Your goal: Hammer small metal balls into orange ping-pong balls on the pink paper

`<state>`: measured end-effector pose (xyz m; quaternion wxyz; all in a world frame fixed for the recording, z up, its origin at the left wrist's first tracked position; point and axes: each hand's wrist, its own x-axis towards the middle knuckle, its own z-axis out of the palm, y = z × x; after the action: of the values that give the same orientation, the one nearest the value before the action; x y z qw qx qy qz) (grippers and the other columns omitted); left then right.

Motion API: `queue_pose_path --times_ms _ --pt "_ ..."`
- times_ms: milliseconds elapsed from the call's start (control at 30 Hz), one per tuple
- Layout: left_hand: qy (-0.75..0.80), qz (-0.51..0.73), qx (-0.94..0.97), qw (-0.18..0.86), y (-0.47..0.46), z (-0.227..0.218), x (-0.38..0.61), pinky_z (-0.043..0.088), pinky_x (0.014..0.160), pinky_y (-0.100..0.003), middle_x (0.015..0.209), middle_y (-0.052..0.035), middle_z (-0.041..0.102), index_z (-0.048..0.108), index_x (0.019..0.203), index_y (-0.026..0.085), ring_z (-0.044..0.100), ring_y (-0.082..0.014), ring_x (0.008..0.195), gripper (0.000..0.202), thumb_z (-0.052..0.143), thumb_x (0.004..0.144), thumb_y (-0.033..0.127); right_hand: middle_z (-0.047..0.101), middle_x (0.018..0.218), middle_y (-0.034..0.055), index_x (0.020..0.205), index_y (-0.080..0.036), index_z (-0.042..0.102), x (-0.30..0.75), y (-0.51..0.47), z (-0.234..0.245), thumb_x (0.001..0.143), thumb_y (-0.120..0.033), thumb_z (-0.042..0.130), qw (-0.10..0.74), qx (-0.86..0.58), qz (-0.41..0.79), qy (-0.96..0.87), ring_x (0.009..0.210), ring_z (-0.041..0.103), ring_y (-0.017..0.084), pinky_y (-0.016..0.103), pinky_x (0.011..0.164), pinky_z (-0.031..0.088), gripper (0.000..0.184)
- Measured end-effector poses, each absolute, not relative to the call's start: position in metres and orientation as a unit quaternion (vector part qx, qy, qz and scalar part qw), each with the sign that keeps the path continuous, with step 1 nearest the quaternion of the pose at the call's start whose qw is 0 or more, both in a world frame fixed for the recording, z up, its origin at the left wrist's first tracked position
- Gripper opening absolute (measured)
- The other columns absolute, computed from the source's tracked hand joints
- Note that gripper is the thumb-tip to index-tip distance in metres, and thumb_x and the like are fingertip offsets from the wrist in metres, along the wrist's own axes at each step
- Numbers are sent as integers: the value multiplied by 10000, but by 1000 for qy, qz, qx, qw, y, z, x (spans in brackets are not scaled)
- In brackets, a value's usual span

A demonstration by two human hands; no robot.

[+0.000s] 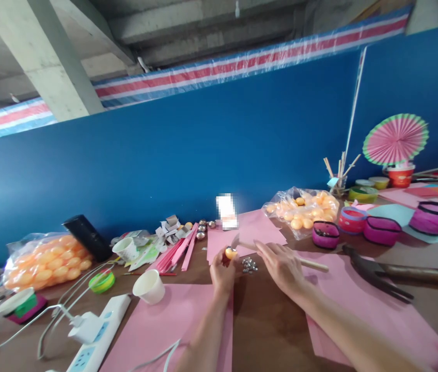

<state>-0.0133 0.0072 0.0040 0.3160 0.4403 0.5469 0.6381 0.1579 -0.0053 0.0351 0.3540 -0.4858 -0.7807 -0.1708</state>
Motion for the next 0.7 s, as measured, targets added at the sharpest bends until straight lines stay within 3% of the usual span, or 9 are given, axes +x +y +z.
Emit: queue_pose_path --times_ms 300,467,700 --pt "567 616 449 311 4 11 -15 463 647 -256 795 -61 669 639 912 138 612 -166 707 395 683 574 337 620 766 17 1159 -272 506 157 -6 35 884 -285 392 348 -497 -161 -779 707 545 126 235 634 314 298" --pt "562 615 440 334 3 12 -15 434 588 -231 669 -43 644 647 871 111 579 -139 612 409 675 577 393 622 727 19 1125 -267 540 157 -5 35 885 -294 389 345 -503 -174 -773 669 550 116 226 601 309 285" --pt "499 638 434 393 1 15 -11 436 634 -237 662 -35 631 625 921 103 581 -121 625 401 644 633 381 628 732 27 1130 -249 535 159 -5 37 890 -301 371 352 -506 -164 -770 668 561 124 228 588 315 296"
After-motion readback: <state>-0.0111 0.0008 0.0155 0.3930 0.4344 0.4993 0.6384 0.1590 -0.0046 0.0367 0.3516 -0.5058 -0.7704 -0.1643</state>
